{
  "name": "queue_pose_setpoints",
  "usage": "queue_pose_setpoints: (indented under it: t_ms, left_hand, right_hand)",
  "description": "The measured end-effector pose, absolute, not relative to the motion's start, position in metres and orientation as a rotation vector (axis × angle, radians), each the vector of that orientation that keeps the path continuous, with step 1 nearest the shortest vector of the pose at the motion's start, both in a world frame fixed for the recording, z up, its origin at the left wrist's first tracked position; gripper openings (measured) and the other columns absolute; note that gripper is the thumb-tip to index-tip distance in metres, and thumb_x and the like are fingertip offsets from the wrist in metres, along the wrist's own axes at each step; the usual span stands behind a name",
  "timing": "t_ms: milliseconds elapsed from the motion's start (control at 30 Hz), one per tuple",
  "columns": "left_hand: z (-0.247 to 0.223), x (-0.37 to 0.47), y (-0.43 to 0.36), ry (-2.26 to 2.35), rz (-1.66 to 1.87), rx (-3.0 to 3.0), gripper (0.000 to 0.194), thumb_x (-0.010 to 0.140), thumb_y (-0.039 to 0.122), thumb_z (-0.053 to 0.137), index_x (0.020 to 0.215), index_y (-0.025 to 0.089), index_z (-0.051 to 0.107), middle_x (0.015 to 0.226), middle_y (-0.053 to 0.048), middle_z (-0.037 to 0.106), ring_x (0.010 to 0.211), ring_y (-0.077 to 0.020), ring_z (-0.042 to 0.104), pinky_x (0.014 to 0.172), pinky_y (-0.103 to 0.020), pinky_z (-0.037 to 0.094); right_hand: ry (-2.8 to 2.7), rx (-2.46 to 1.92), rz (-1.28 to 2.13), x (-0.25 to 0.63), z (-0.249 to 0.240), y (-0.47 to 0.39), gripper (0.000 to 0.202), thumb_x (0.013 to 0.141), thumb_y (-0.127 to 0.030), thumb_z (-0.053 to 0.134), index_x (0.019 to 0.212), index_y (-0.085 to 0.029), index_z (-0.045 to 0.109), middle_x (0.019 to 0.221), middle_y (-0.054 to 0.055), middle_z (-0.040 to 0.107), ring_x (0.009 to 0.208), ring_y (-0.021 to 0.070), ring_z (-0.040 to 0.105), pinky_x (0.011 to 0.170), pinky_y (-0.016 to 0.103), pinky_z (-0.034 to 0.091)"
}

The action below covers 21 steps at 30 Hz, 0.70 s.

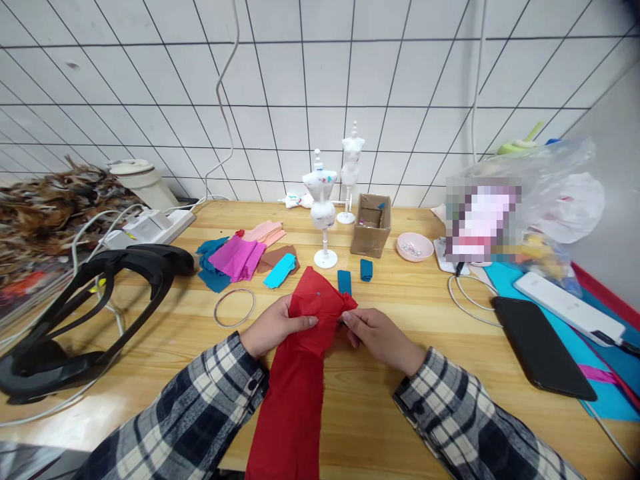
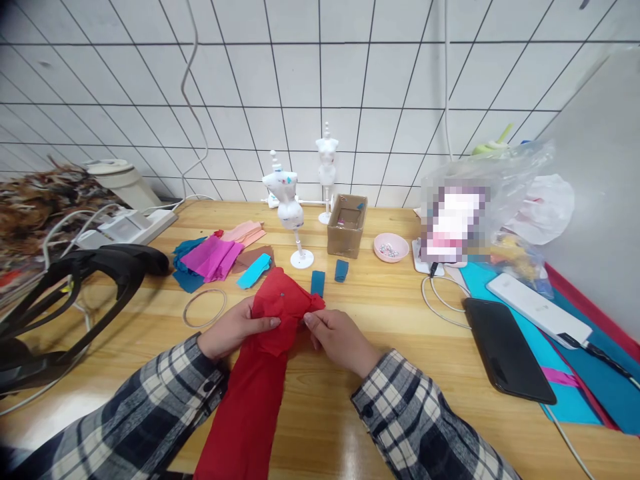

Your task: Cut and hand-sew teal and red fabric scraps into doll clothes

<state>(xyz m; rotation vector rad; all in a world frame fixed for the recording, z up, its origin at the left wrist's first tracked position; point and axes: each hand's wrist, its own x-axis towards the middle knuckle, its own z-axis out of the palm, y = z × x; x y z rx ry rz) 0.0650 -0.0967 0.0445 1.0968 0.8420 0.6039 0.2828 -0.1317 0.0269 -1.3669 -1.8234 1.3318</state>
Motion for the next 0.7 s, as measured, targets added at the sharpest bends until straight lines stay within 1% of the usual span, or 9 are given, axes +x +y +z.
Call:
queue_pose_setpoints:
  t_ms: [100, 433, 500, 700]
  left_hand:
    - [0.0443, 0.065, -0.0965, 0.836, 0.592, 1.11, 0.033, 0.073, 0.026, 0.076, 0.102, 0.013, 0.068, 0.11, -0.01, 0.072, 0.089, -0.0214, 0.069, 0.086, -0.033, 0.052]
    - [0.0411, 0.0655, -0.0962, 0.823, 0.578, 1.163, 0.034, 0.074, 0.026, 0.076, 0.104, 0.013, 0.067, 0.107, -0.01, 0.073, 0.094, -0.0227, 0.068, 0.089, -0.036, 0.051]
    - [0.0416, 0.066, -0.0964, 0.822, 0.578, 1.182, 0.034, 0.074, 0.026, 0.076, 0.104, 0.013, 0.067, 0.108, -0.01, 0.073, 0.096, -0.0229, 0.067, 0.092, -0.036, 0.05]
    - [0.0421, 0.067, -0.0959, 0.752, 0.578, 1.21, 0.042, 0.076, 0.029, 0.074, 0.115, 0.014, 0.065, 0.12, -0.013, 0.068, 0.109, -0.0267, 0.064, 0.098, -0.041, 0.048]
  right_hand:
    - [-1.806, -1.365, 1.348, 0.2824, 0.0268, -0.132, 0.055, 0.096, -0.053, 0.03, 0.06, -0.019, 0.05, 0.057, 0.0, 0.054, 0.056, 0.0124, 0.05, 0.06, 0.025, 0.036]
    - [-1.798, -1.358, 1.36, 0.279, 0.0292, -0.1331, 0.053, 0.096, -0.053, 0.031, 0.062, -0.019, 0.051, 0.058, 0.0, 0.056, 0.057, 0.0129, 0.051, 0.059, 0.025, 0.036]
    - [-1.79, -1.36, 1.354, 0.2763, 0.0279, -0.1335, 0.05, 0.096, -0.052, 0.033, 0.063, -0.019, 0.049, 0.058, 0.0, 0.054, 0.056, 0.0129, 0.05, 0.057, 0.025, 0.035]
    - [-1.785, -1.347, 1.318, 0.2727, 0.0235, -0.132, 0.046, 0.095, -0.053, 0.035, 0.064, -0.02, 0.044, 0.058, -0.003, 0.046, 0.056, 0.0121, 0.042, 0.054, 0.025, 0.031]
